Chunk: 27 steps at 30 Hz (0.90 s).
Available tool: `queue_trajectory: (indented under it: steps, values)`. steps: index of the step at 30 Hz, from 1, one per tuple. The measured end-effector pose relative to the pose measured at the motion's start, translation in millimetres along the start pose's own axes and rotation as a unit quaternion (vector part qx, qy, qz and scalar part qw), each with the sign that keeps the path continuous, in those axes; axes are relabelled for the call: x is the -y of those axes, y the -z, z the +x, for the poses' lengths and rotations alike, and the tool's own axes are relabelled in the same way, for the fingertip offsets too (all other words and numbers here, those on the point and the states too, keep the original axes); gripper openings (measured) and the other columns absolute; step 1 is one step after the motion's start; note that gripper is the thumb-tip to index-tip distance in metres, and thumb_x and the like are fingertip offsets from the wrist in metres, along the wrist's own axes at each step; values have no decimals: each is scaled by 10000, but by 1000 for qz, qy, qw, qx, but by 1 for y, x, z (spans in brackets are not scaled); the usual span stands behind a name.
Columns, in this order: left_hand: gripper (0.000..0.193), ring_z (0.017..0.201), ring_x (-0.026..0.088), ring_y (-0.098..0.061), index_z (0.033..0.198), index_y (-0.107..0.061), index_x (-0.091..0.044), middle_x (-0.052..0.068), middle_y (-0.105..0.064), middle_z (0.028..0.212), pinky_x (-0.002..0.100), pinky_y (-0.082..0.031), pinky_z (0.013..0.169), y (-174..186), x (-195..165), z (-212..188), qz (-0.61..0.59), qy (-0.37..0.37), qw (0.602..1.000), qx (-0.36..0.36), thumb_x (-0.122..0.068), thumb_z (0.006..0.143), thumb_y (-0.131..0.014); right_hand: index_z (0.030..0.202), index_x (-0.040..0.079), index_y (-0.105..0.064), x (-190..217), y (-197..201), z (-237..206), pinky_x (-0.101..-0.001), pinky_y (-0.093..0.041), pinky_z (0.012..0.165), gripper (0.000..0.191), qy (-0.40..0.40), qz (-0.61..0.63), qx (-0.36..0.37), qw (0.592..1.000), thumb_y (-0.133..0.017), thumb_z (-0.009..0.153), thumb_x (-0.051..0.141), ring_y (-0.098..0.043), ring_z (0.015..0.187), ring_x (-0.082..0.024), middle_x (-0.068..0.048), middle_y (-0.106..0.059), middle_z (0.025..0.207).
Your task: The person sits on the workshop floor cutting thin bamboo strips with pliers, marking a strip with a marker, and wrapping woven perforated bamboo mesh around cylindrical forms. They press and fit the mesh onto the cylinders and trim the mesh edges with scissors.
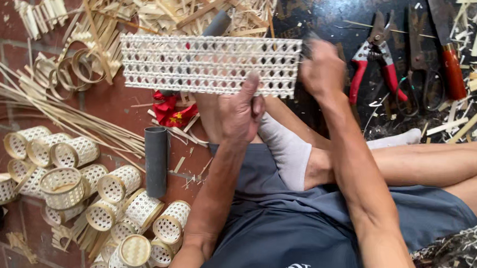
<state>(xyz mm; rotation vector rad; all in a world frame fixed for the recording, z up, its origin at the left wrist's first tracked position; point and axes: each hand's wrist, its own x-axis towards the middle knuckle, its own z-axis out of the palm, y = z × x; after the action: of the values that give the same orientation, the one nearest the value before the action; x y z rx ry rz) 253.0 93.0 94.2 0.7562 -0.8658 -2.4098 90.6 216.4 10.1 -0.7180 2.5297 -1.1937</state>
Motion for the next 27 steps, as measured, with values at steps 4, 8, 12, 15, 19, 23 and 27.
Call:
queue_trajectory:
  steps: [4, 8, 12, 15, 19, 23, 27]
  values:
    - [346, 557, 131, -510, 1292, -490, 111, 73, -587, 825, 297, -408, 519, 7, -5, 5, -21, 41, 996, 77, -64, 1097, -716, 1229, 81, -680, 5, -15, 24, -399, -565, 894, 233, 185, 78, 83, 976, -646, 1005, 139, -695, 1017, -273, -123, -713, 1127]
    - [416, 927, 215, -657, 1278, -506, 72, 122, -656, 1087, 348, -548, 762, 3, -15, 23, -45, 95, 974, 199, -84, 981, -752, 1413, 17, -608, -40, 72, -11, -577, -353, 1051, 626, 233, -377, 46, 895, -712, 847, 263, -478, 1372, -361, -202, -556, 1509]
    - [417, 1046, 225, -657, 1166, -524, -47, 148, -638, 1122, 323, -591, 886, -15, 4, 34, -219, 123, 906, 341, -252, 924, -795, 1500, 34, -540, -42, 115, -47, -519, -349, 1218, 589, 178, -322, 35, 929, -752, 953, 78, -469, 1490, -329, -162, -542, 1571]
    - [411, 992, 218, -653, 1202, -524, -74, 138, -623, 1112, 283, -581, 832, -30, 26, 30, -269, 176, 869, 376, -286, 968, -787, 1457, 64, -526, 5, 114, -87, -484, -389, 1172, 624, 115, 116, 9, 987, -730, 868, 36, -472, 1446, -299, -138, -529, 1514]
    - [427, 940, 192, -616, 1194, -538, -2, 113, -608, 1035, 297, -560, 867, -47, 51, 10, -294, 202, 853, 380, -348, 1044, -736, 1158, 74, -691, 90, 112, -89, -434, -404, 1169, 340, 213, 356, 8, 910, -681, 853, -76, -509, 1386, -253, -112, -572, 1423]
    - [621, 1049, 253, -659, 1484, -498, -23, 176, -649, 1290, 368, -576, 920, -21, 27, -4, -358, 312, 833, 285, -371, 1000, -672, 1028, 56, -731, 164, 132, -81, -542, -485, 1093, 247, 336, 172, 21, 926, -679, 794, -5, -565, 1260, -330, -92, -720, 1164]
    - [719, 1104, 299, -683, 1434, -483, 25, 201, -647, 1298, 437, -578, 966, 31, -23, 9, -294, 251, 910, 153, -495, 953, -609, 1021, 103, -731, 172, 152, -120, -564, -426, 1027, 181, 448, -7, 86, 890, -712, 842, 115, -657, 1097, -298, -38, -726, 1136]
